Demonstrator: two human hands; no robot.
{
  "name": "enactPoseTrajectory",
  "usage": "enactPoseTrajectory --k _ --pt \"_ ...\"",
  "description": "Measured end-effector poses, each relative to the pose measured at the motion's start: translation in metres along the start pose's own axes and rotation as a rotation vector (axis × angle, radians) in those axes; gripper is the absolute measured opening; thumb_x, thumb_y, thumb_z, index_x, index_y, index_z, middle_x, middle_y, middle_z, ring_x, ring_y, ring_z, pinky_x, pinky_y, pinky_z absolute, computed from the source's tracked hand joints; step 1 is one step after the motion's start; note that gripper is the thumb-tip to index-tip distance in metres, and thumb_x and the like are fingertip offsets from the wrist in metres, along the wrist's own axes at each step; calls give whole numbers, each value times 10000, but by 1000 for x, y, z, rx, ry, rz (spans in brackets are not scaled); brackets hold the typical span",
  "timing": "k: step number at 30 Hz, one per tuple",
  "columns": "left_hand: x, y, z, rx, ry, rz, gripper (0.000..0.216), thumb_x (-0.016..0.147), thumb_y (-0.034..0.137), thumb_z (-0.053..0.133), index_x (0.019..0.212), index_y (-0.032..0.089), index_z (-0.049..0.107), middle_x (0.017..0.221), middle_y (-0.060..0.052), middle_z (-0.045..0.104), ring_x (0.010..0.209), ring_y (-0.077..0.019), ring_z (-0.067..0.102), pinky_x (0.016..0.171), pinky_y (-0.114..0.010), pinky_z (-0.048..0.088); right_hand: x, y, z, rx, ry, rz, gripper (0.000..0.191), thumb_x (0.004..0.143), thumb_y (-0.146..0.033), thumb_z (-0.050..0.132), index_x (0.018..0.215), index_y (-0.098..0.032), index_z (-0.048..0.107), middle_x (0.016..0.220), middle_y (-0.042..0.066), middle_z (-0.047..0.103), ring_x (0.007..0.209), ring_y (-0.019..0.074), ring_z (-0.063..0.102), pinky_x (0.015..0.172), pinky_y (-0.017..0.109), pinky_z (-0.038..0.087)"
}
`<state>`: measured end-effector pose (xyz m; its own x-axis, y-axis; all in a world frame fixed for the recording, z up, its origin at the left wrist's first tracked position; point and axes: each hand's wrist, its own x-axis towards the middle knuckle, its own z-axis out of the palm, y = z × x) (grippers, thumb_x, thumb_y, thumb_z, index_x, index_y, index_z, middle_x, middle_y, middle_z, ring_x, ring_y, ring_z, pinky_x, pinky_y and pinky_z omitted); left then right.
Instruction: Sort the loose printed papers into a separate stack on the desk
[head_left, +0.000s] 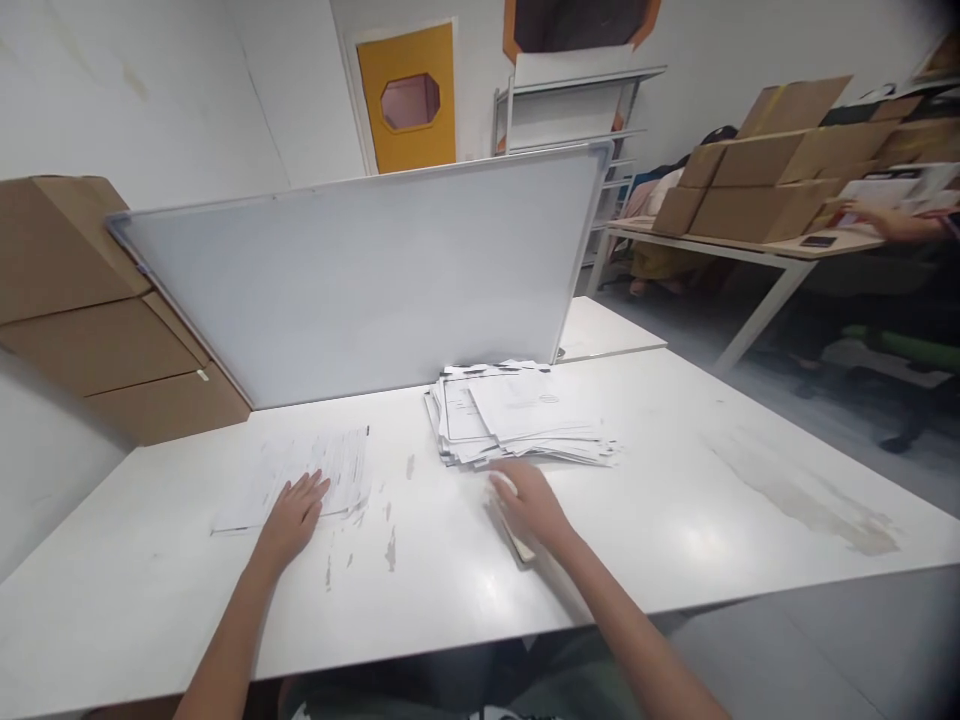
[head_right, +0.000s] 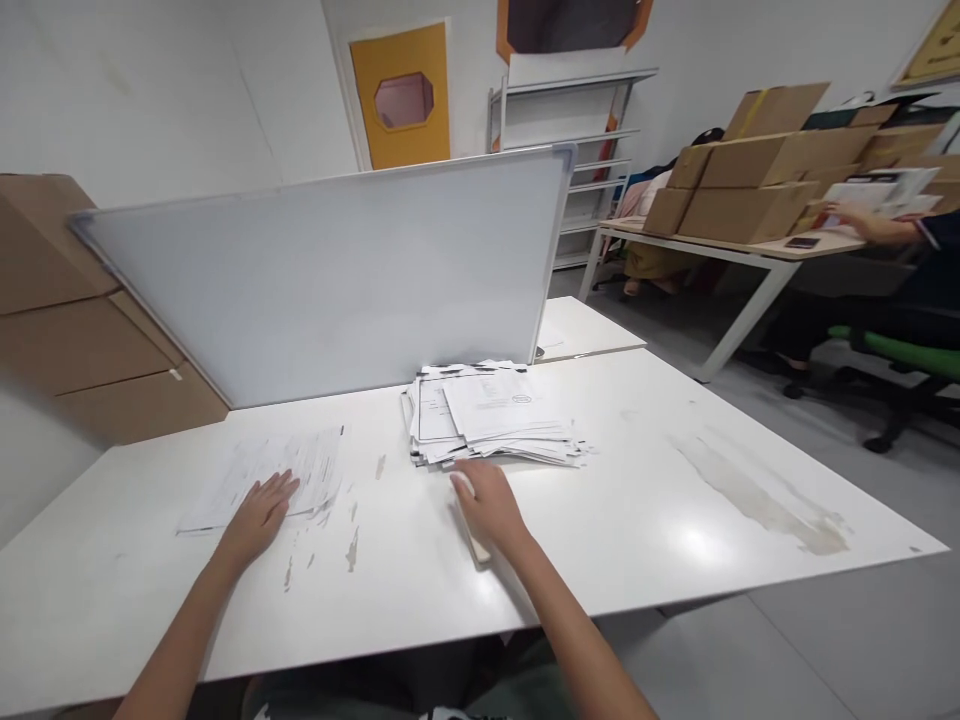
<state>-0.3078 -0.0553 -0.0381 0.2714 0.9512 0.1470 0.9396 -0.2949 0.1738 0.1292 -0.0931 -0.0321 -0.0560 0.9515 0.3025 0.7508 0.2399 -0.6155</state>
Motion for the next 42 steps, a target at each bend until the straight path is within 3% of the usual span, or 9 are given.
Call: enactPoseTrajectory --k 6,13,19,22,30,34,38,40,42 --pt "-15 12 -10 -19 318 -159 489 899 361 284 1291 167 504 1304 -110 581 1301 -243 433 1107 -439 295 67 26 -12 -213 64 128 581 860 -404 513 1353 -109 430 1477 191 351 1363 329 287 1085 491 220" --pt "-16 13 -9 -25 330 -219 492 908 396 258 1118 139 621 1126 -133 673 1109 -276 576 1016 -406 403 76 40 -8 -266 -45 164 450 883 -383 476 1287 -193 529 1424 117 450 1309 251 386 1054 380 284" --pt "-15 11 -7 -11 374 -249 462 904 394 270 1039 153 641 1058 -129 698 1049 -280 607 965 -404 433 70 52 -7 -282 -26 383 730 865 -578 385 1419 -103 357 1540 203 189 1395 338 215 1063 477 232" --pt "-16 8 -6 -9 396 -231 459 892 402 294 1009 132 646 1031 -151 703 1014 -288 623 931 -403 450 70 55 -5 -306 7 484 843 843 -607 384 1448 -34 258 1538 236 152 1410 344 151 1074 494 183" --pt "-16 5 -5 -7 448 -193 422 885 387 323 958 130 650 971 -160 719 943 -297 648 849 -405 481 70 47 -10 -371 95 496 686 873 -454 427 1408 -36 325 1434 241 381 1321 340 329 1014 466 269" --pt "-17 4 -5 -9 477 -181 386 887 360 336 940 143 651 931 -152 725 909 -293 654 830 -409 486 70 43 -24 -385 140 470 543 905 -314 398 1367 -30 379 1131 221 628 1101 312 550 895 402 370" --pt "-18 2 -7 -22 527 -161 367 869 337 360 924 131 658 957 -179 714 954 -309 639 903 -450 449 57 38 -47 -384 190 493 456 936 -286 320 1331 -92 440 937 152 687 889 271 635 738 340 418" --pt "-20 18 -6 -107 577 -151 330 840 349 417 882 146 673 942 -173 716 964 -317 634 934 -469 429 39 28 -56 -360 212 480 438 946 -323 307 1309 -138 469 941 124 691 859 255 640 686 316 426" --pt "-23 57 -3 -317 616 -166 276 797 380 502 815 178 689 896 -150 722 955 -319 635 955 -475 418 13 12 -59 -311 225 412 431 944 -372 331 1274 -158 509 960 113 695 860 250 642 673 310 440"
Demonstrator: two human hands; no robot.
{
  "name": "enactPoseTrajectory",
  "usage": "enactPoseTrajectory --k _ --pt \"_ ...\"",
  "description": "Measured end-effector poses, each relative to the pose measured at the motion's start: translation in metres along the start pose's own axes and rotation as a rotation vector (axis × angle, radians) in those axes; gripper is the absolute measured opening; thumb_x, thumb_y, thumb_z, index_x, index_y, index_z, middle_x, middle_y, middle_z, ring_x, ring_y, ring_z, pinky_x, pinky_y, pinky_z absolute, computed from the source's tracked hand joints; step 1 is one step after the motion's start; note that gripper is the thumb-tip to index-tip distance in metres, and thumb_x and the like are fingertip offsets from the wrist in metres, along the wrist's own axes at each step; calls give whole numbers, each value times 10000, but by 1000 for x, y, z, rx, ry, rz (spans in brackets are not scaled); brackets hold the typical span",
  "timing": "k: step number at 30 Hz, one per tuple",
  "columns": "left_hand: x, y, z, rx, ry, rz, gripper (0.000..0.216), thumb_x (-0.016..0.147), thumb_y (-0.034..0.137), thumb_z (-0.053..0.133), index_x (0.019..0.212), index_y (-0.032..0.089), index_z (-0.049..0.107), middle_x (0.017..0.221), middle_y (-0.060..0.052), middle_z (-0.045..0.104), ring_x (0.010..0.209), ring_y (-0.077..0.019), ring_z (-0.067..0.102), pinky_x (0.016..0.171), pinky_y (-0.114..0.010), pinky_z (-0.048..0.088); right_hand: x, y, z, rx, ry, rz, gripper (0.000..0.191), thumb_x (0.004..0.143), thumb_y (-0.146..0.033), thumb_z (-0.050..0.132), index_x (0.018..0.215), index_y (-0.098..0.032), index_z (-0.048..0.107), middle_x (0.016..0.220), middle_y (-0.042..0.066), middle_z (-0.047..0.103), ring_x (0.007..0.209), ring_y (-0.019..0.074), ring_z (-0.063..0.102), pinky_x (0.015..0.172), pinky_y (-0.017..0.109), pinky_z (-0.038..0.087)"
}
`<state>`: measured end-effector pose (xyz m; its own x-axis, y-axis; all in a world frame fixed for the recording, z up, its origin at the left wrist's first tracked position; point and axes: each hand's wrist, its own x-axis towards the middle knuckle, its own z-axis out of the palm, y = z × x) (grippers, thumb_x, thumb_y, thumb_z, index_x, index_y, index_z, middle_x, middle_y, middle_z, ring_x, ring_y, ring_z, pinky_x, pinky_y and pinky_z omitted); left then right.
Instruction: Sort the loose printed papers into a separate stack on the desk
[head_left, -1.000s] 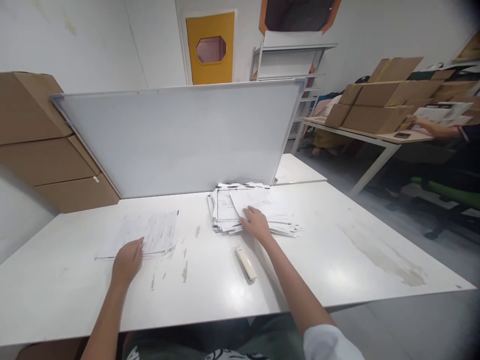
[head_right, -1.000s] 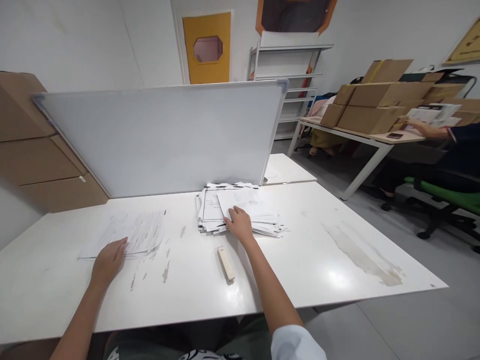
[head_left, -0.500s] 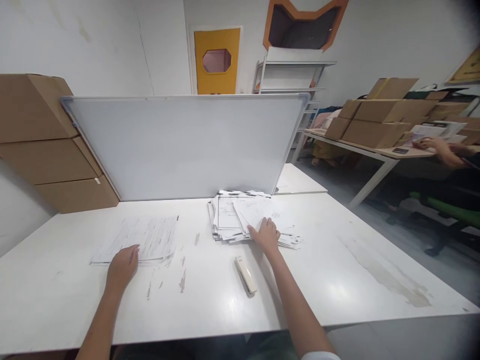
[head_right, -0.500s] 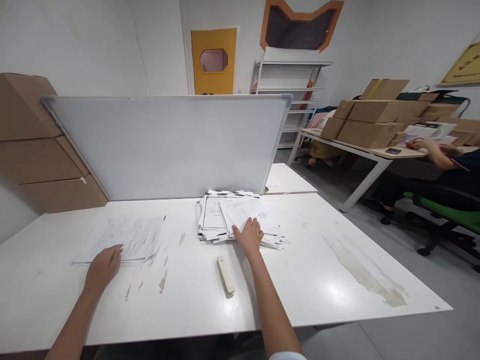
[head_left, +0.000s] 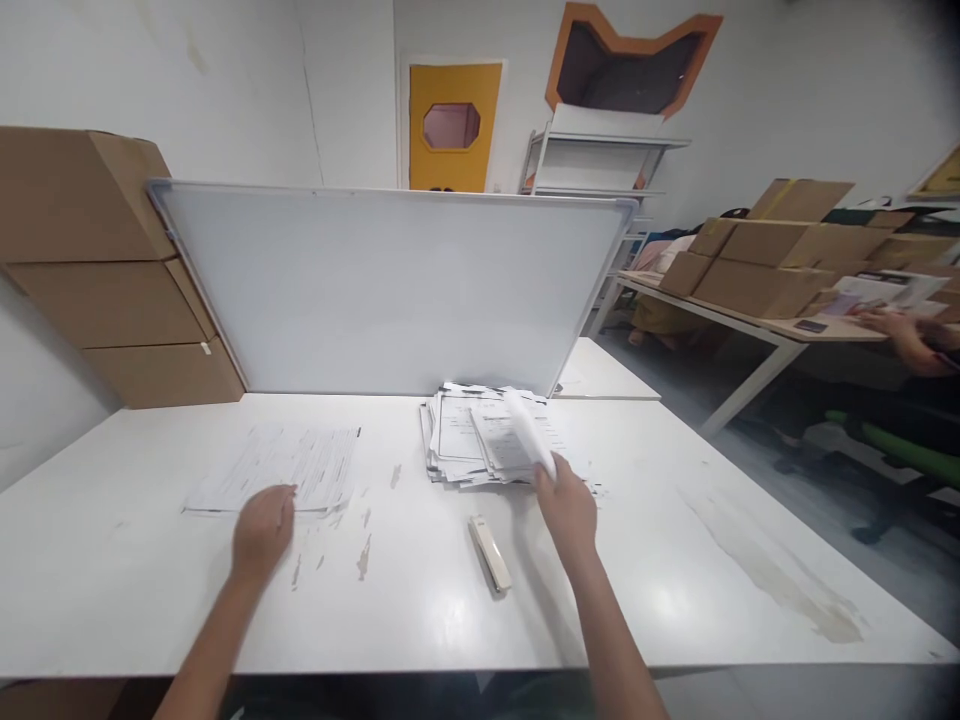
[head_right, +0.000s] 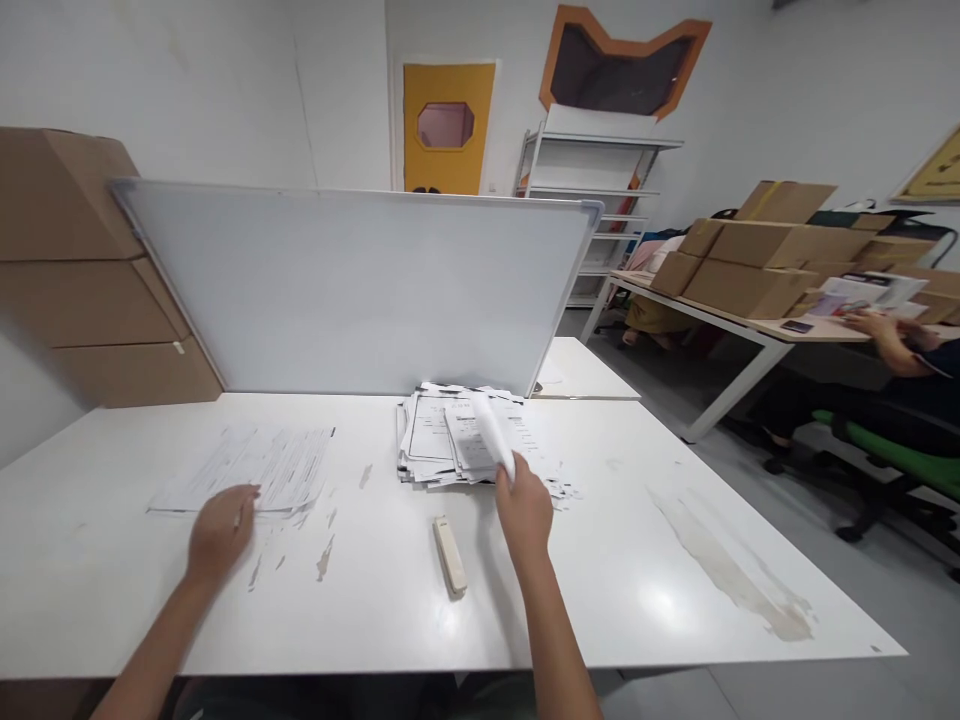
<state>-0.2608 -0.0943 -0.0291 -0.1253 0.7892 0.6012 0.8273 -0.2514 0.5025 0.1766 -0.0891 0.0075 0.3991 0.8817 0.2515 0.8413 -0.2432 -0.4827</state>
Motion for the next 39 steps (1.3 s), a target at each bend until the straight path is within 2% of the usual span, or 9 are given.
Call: enactPoseTrajectory --k 2,6,9,13,18,23,32,35,39 --pt "-23 53 16 -301 -95 -148 245 755 419 597 807 207 708 895 -128 723 972 -311 635 979 -451 414 -38 -8 -7 50 -1 -126 446 939 -407 356 1248 -142 539 982 128 694 872 259 643 695 325 458" --pt "-77 160 50 -1121 -469 -600 588 766 492 652 1299 279 523 1358 -104 540 1208 -302 532 957 -411 462 -116 -40 -7 24 -124 -409 392 933 -347 394 1208 -137 579 894 129 702 792 264 649 690 355 475" --pt "-98 195 58 -1353 -408 -1008 551 792 492 640 1268 235 539 1378 -110 522 1233 -292 515 957 -383 472 -153 -61 -3 38 -263 -492 402 914 -304 436 1244 -110 558 960 147 702 846 278 646 712 373 491" --pt "-100 191 47 -1266 -242 -1318 422 815 383 645 1195 207 593 1303 -86 594 1176 -272 568 971 -379 475 -174 -67 4 147 -371 -527 540 908 -373 448 1377 -104 435 1285 160 587 1062 298 585 866 411 477" --pt "-102 190 27 -1401 -139 -1359 378 894 373 522 1182 149 620 1220 -109 649 1185 -248 568 1046 -357 418 -186 -71 19 198 -458 -555 615 930 -471 377 1432 -116 366 1510 148 312 1257 344 427 992 485 383" --pt "-116 202 16 -1372 -168 -1538 406 895 382 521 1220 151 599 1247 -85 636 1283 -230 473 1085 -325 363 -193 -88 35 193 -451 -477 629 949 -467 313 1455 -93 305 1539 180 212 1252 352 416 960 526 378" --pt "-135 174 4 -1253 19 -1339 342 839 211 618 1179 172 620 1158 -100 686 1144 -254 599 1024 -369 447 -192 -59 39 183 -513 -732 779 839 -524 545 1477 -187 253 1534 139 262 1322 368 337 1021 541 309" --pt "-135 163 -3 -1239 95 -1312 362 842 162 607 1203 146 602 1086 -115 714 1078 -259 641 1009 -385 467 -189 -44 41 182 -514 -808 596 887 -387 528 1435 -235 350 1445 101 442 1280 314 402 1041 508 288" --pt "-138 153 -19 -1228 141 -1379 328 894 161 533 1214 126 594 1091 -125 711 1083 -251 639 997 -380 483 -188 -26 43 138 -491 -872 499 899 -279 507 1388 -225 423 1420 87 476 1223 285 452 985 465 354"
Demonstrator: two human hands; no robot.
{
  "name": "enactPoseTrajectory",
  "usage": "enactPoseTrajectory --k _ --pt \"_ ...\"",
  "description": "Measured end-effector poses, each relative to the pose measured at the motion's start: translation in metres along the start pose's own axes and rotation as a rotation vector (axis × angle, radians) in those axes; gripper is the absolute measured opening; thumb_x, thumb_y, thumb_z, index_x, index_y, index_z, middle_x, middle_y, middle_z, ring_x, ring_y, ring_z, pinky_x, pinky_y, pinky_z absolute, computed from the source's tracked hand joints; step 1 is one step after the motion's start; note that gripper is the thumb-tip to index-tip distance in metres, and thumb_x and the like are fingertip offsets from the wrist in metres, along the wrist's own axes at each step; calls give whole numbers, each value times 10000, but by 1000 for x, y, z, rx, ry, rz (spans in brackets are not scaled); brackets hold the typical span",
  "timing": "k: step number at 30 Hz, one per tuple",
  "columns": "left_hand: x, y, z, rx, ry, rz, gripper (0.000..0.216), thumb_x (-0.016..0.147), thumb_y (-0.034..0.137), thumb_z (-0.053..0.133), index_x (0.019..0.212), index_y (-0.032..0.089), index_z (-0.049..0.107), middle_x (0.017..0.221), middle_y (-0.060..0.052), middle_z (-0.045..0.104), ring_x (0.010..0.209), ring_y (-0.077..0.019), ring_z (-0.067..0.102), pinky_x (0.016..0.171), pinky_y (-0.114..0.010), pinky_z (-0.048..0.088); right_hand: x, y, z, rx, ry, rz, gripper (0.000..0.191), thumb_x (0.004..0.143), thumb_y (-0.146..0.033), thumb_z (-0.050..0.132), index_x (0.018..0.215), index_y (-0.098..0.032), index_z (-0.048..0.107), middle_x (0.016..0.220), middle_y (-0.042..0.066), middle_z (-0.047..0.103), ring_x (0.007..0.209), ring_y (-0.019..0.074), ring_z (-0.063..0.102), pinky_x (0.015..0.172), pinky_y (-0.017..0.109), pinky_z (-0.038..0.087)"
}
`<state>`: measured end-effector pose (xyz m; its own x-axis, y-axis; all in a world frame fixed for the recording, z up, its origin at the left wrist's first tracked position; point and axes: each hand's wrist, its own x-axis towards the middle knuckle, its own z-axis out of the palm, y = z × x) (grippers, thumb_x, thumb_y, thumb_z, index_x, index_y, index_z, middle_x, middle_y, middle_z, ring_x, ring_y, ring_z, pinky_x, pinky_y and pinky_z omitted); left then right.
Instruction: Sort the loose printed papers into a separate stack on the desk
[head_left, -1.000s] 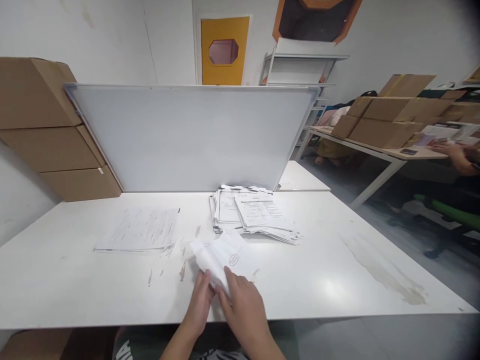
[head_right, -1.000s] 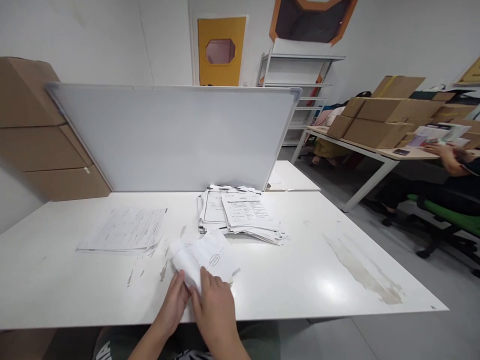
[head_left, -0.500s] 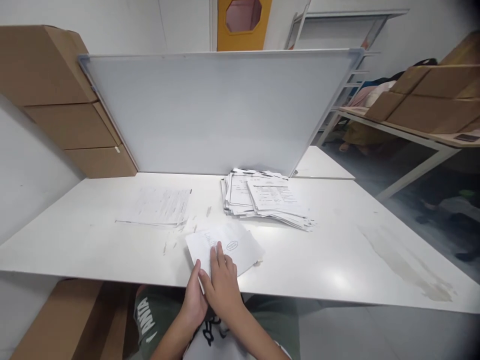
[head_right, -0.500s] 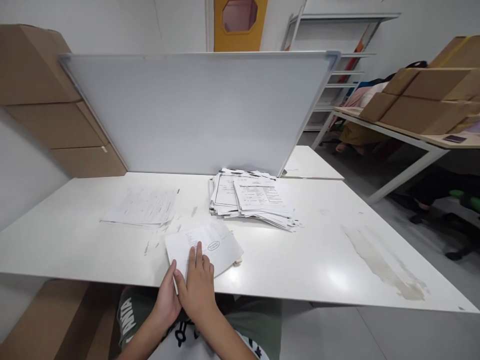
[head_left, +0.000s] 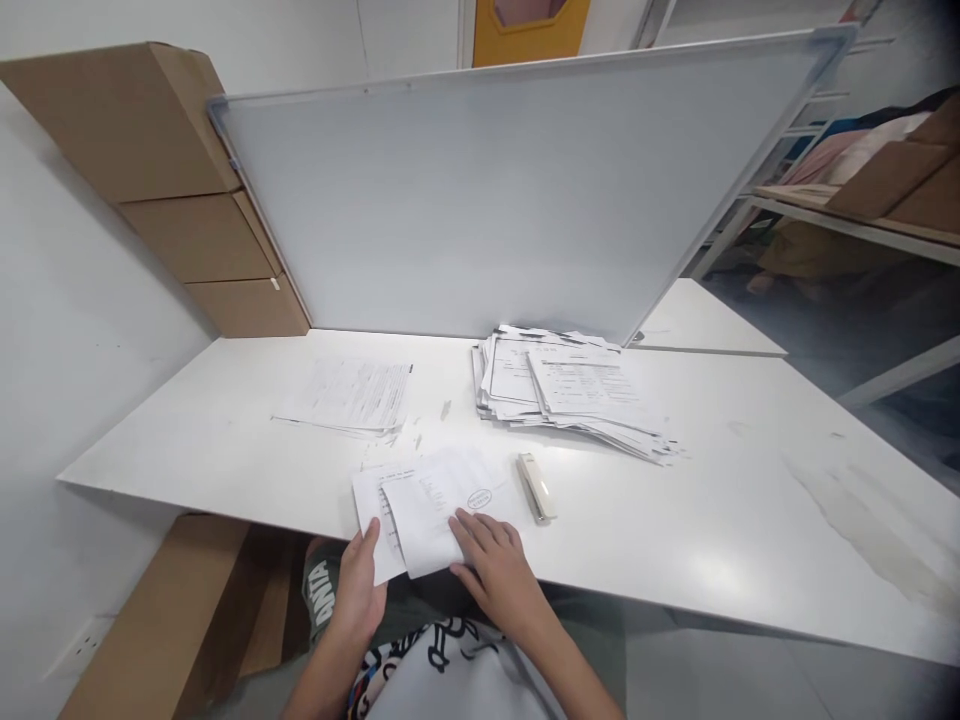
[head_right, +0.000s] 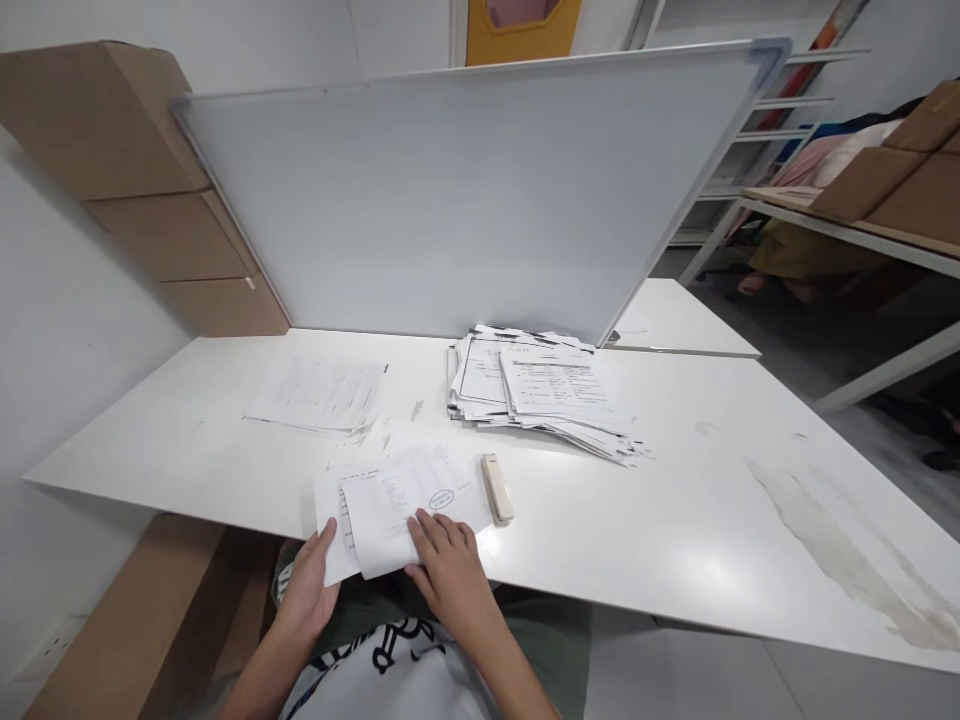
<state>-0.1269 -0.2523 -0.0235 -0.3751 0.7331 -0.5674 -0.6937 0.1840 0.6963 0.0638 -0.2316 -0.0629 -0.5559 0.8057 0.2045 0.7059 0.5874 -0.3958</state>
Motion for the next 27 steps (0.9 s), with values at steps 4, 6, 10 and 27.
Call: enactPoseTrajectory --k 4,6,10,27 --pt "-5 8 -24 17 51 -67 311 887 122 528 1186 97 610 1114 -139 699 1104 -258 625 989 -373 494 -21 10 4 -65 30 -128 538 854 -148 502 1381 -229 432 1396 81 504 1152 283 511 908 457 420" --pt "-7 10 -36 29 75 -72 304 873 107 542 1165 83 622 1100 -149 702 1095 -271 629 985 -392 498 -32 14 2 -13 125 -177 570 847 -71 439 1387 -251 420 1313 64 581 1082 253 562 859 424 461" --pt "-11 10 -52 34 63 -62 290 840 99 582 1121 82 652 1084 -158 707 1070 -290 641 974 -418 504 -47 8 -23 162 480 -45 609 878 -72 368 1451 -270 309 1238 82 618 1078 241 588 820 399 507" --pt "-14 0 -48 -26 -116 -70 518 852 479 556 1246 145 599 1132 -129 693 1097 -301 624 999 -431 458 10 -54 19 23 -93 -235 506 899 -276 492 1386 -150 440 1432 121 454 1247 288 468 990 452 409"
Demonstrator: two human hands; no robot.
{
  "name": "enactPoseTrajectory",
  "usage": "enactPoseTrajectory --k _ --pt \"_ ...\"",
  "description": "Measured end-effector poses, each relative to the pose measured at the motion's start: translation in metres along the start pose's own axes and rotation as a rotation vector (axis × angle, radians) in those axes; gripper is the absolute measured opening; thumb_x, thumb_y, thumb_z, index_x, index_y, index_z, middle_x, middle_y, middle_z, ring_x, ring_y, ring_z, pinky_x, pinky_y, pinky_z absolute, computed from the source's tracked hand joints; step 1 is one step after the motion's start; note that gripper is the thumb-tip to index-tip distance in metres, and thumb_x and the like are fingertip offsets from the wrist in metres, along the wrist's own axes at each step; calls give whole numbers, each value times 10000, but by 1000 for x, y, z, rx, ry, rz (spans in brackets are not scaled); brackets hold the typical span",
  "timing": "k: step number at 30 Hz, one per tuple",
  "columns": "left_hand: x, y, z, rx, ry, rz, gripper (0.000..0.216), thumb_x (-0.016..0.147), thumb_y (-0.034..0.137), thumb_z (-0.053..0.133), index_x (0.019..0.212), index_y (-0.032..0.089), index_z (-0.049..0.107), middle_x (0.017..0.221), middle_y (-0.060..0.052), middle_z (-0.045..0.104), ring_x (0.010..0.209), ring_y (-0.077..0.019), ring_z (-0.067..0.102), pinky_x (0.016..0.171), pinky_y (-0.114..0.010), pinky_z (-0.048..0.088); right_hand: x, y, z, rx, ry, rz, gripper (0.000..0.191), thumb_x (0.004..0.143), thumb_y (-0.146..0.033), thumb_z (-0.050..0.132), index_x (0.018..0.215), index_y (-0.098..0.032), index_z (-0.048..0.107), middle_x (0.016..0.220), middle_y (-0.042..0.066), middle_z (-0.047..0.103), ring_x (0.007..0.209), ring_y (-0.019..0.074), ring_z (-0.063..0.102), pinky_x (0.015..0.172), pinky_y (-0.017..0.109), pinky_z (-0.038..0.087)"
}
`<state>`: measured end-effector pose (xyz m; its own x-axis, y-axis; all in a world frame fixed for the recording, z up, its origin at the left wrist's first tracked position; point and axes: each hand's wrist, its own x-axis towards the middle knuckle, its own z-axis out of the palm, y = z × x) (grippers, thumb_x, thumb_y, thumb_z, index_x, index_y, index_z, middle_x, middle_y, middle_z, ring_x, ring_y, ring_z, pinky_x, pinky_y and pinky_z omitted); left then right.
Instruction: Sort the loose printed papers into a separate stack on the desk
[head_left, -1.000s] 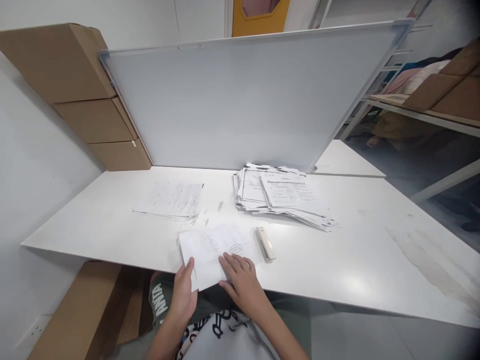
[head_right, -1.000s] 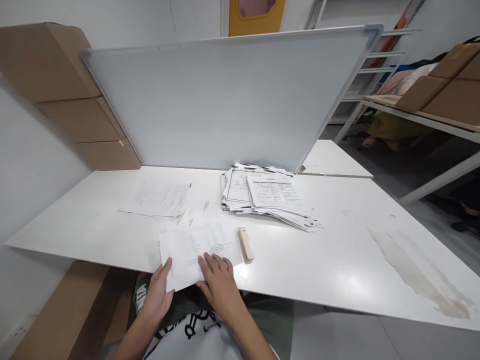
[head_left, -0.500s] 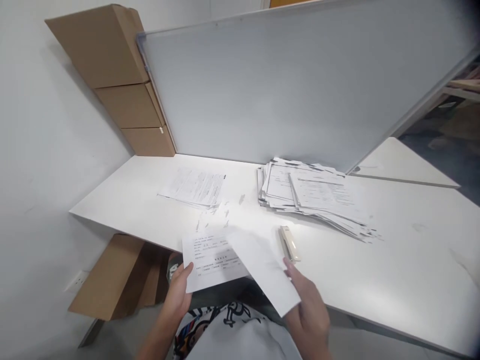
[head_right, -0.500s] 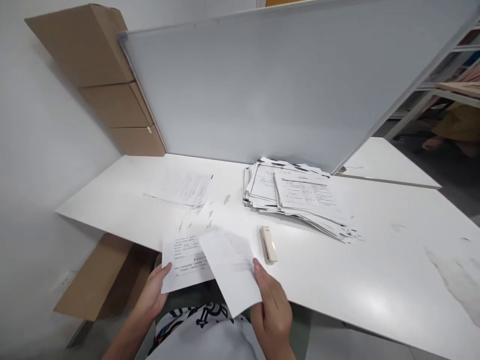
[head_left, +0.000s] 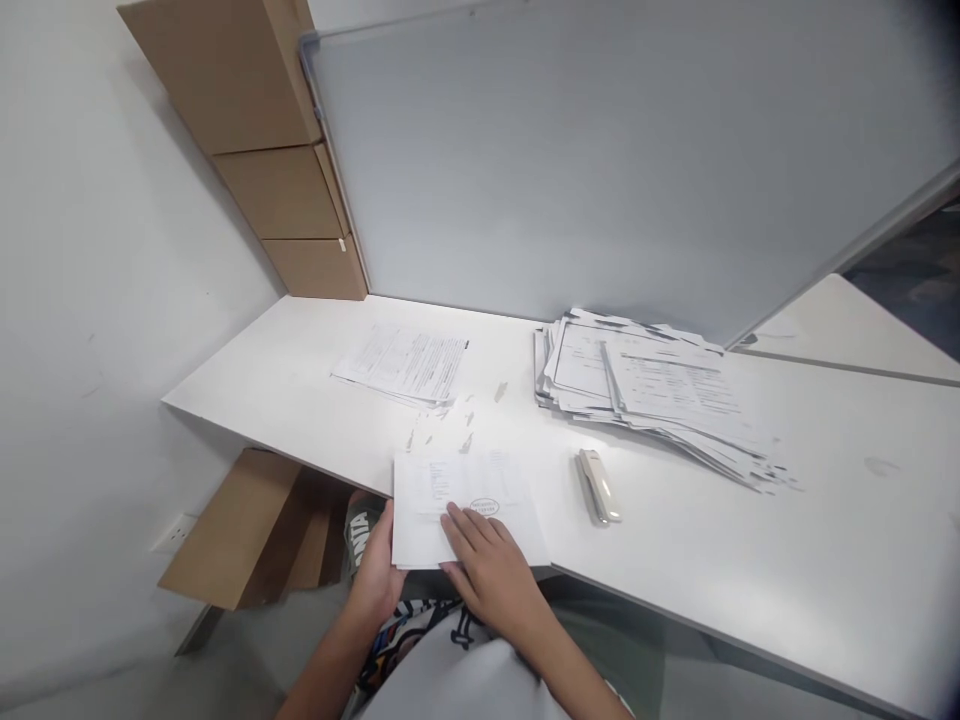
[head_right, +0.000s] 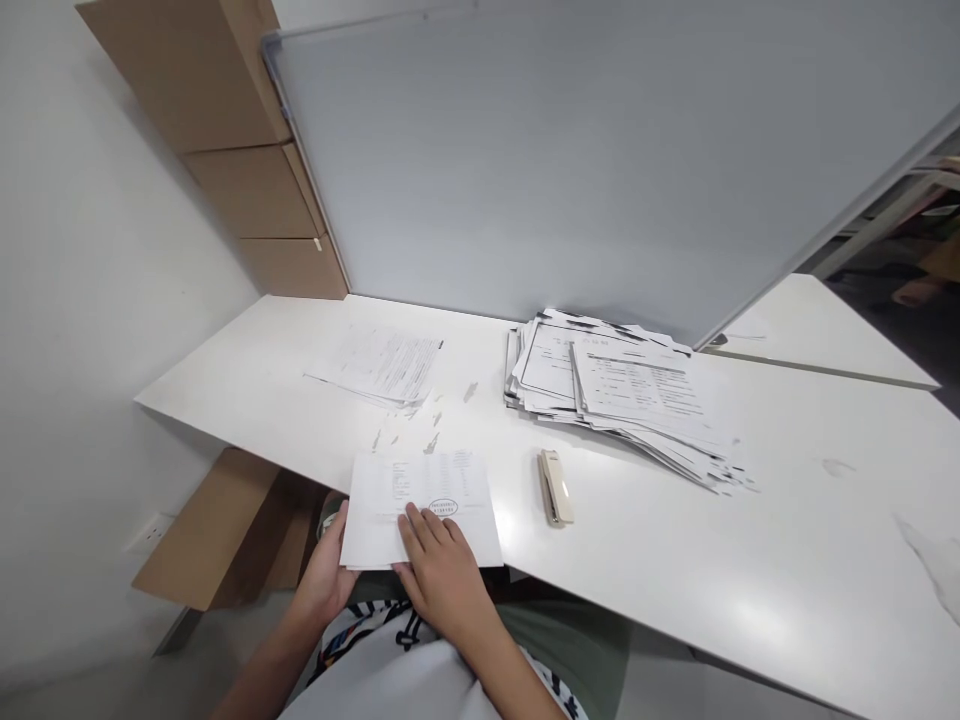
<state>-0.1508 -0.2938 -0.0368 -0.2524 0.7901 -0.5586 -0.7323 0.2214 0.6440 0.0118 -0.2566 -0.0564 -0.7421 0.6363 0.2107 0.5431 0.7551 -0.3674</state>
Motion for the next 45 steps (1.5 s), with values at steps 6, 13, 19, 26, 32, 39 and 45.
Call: enactPoseTrajectory --k 6,13,19,26,32,39,45 --pt "-2 3 -2 165 18 90 489 711 354 755 1130 120 660 1064 -150 716 1081 -321 627 947 -422 486 -15 10 -9 97 122 60 451 912 -388 479 1322 -203 506 1309 116 581 1164 267 539 945 439 438" --pt "21 18 -4 503 -106 330 303 662 331 773 906 157 734 929 -88 749 991 -298 652 903 -372 490 1 75 -25 433 485 704 625 828 -557 509 1279 -126 481 1233 197 578 1169 336 506 951 518 410" --pt "61 24 22 473 -175 509 283 624 289 783 871 170 713 900 -64 743 964 -280 645 902 -357 473 -5 84 -55 857 717 606 321 847 -455 535 1040 -203 576 1029 87 658 985 232 600 856 369 483" --pt "65 13 46 550 -204 420 413 589 268 807 967 178 667 987 -93 710 1045 -287 608 965 -367 424 -30 82 -43 854 691 665 362 818 -474 545 1024 -185 615 1044 123 683 1008 272 608 885 420 478" --pt "57 2 34 646 -326 509 287 630 399 762 825 212 666 810 -38 681 844 -257 627 834 -344 485 -68 77 -79 797 610 691 242 854 -366 473 884 -188 635 855 55 676 838 223 605 764 323 487" --pt "59 -28 107 1184 -606 788 308 884 441 465 1038 231 630 1077 -75 656 1086 -278 571 947 -408 452 -146 138 -114 550 482 1026 204 700 -182 440 857 -203 569 763 4 609 764 195 548 706 279 417" --pt "92 -71 192 1749 -1017 1002 549 936 448 389 1442 250 315 1573 -69 171 1442 -305 73 1127 -538 219 -145 172 -134 514 399 1125 335 646 -131 437 947 -227 549 828 7 605 779 188 563 695 276 408"
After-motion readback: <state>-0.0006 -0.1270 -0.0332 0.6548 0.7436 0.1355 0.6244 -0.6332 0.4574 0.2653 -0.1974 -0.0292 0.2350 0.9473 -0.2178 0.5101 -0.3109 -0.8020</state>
